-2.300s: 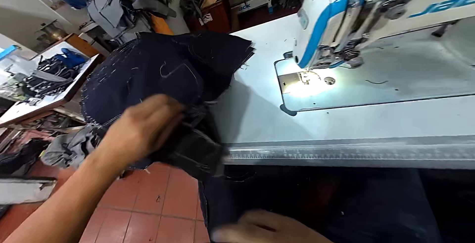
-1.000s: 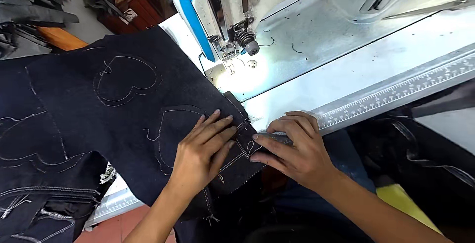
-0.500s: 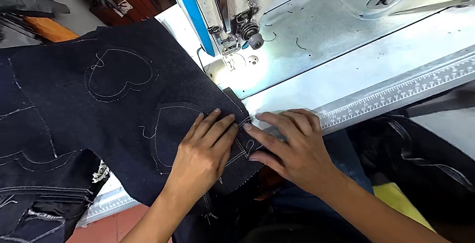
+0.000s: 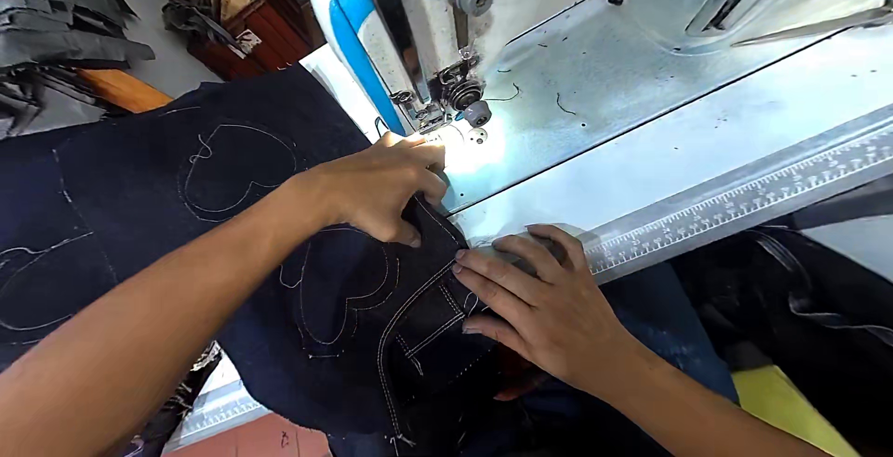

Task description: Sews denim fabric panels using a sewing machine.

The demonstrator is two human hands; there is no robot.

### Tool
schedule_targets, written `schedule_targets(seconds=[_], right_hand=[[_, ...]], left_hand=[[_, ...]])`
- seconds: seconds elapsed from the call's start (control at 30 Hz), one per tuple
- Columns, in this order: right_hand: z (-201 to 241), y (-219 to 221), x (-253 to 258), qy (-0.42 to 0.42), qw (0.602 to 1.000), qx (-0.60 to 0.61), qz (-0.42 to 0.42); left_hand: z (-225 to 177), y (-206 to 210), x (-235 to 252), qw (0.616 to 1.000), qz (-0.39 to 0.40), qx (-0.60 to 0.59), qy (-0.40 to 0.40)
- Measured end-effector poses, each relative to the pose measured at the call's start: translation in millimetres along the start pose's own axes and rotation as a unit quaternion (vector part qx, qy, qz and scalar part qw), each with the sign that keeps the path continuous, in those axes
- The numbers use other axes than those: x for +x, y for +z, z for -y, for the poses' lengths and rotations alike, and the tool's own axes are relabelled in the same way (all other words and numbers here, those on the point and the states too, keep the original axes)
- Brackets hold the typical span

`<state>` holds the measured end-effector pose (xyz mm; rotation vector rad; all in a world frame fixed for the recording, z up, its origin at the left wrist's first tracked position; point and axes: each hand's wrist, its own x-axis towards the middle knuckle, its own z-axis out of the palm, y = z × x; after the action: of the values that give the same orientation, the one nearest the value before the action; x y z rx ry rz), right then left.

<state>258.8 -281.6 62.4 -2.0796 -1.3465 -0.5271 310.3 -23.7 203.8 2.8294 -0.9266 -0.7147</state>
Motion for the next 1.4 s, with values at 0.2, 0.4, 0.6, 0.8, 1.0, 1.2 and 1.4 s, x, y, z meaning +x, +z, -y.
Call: schedule_targets(seconds=[0.2,0.4,0.6,0.8,1.0,1.2,1.4], right_hand=[[0.1,-6.2,2.4,0.002,0.999,0.028,0.031],[-1.1,-4.0,1.5,-0.001,0.999,0.021,0.028],[0.1,-5.2,2.7,0.003,0.999,0.019,0.035],[-1.0,-6.3,3.0,-0.002,0.999,0.026,0.04],[-0.6,-5.8,3.9,0.003,0.999,0.026,0.045],[-2.3,-9.4,9.8,0.009,0.998,0.043,0.05],[-9.4,-5.2,7.5,-0.013,0.999,0.035,0.035]], left_hand=[[19.0,-8.7,-20.4,0.979,0.017,0.181,-0.091],[12.6,5.7,-17.4,0.997,-0.052,-0.061,-0.012],[7.8,5.5,-8.9,0.99,-0.018,-0.142,-0.003],[9.2,7.7,-12.9,0.998,-0.013,-0.065,-0.006],[18.1,9.9,-14.0,0.984,-0.036,0.171,-0.03],[32.2,44.2,-22.5,0.978,-0.178,-0.054,-0.098],[-33.4,89.4,-48.9,0.913,-0.359,0.156,-0.114]])
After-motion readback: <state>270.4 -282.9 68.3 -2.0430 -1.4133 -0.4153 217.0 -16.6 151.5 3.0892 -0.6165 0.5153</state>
